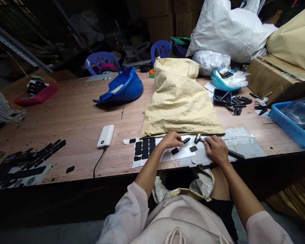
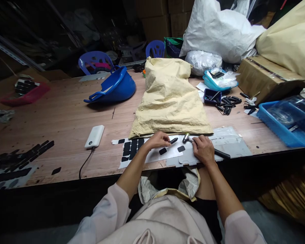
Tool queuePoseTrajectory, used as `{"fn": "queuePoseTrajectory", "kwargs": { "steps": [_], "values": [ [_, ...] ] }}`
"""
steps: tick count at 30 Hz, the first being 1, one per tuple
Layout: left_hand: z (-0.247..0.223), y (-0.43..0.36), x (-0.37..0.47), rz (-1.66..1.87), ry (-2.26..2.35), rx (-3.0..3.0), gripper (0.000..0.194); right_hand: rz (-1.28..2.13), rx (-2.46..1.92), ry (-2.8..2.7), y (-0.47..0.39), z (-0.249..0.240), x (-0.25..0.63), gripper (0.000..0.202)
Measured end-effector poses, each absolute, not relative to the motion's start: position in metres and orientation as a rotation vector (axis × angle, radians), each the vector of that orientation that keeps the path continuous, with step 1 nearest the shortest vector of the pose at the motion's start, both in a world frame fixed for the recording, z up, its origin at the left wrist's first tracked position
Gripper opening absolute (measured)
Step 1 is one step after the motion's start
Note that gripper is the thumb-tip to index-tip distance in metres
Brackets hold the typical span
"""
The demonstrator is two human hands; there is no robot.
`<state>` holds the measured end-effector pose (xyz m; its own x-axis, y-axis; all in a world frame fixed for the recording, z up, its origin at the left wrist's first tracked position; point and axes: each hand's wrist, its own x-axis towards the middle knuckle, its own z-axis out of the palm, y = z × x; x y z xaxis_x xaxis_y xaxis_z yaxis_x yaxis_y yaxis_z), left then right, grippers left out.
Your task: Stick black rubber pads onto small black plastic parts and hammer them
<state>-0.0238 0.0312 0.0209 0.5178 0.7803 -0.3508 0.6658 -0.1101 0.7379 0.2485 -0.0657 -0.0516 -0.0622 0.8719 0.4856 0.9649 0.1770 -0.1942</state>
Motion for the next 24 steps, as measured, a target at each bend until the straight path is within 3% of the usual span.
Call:
{"fn": "queuePoseTrajectory", "kwargs": {
  "steps": [4, 11, 17, 24],
  "values": [
    [0.005, 0.001, -0.049, 0.139, 1.306, 2.010, 0.013, -0.252, -1.729, -1.954, -0.065, -0.054, 0.249, 0.021],
    [-0.025, -0.019, -0.037, 0.485, 1.368, 2.140, 0.017, -0.239, -1.709, -1.950, -0.065, -0.053, 0.251, 0.022],
    [-0.039, -0.021, -0.031, 0.568, 1.389, 2.089, 0.016, -0.222, -1.714, -1.945, -0.062, -0.053, 0.255, 0.025],
    [-0.039, -0.019, -0.032, 0.581, 1.383, 2.068, 0.019, 0.077, -1.557, -1.741, -0.079, -0.041, 0.210, 0.032]
  ]
}}
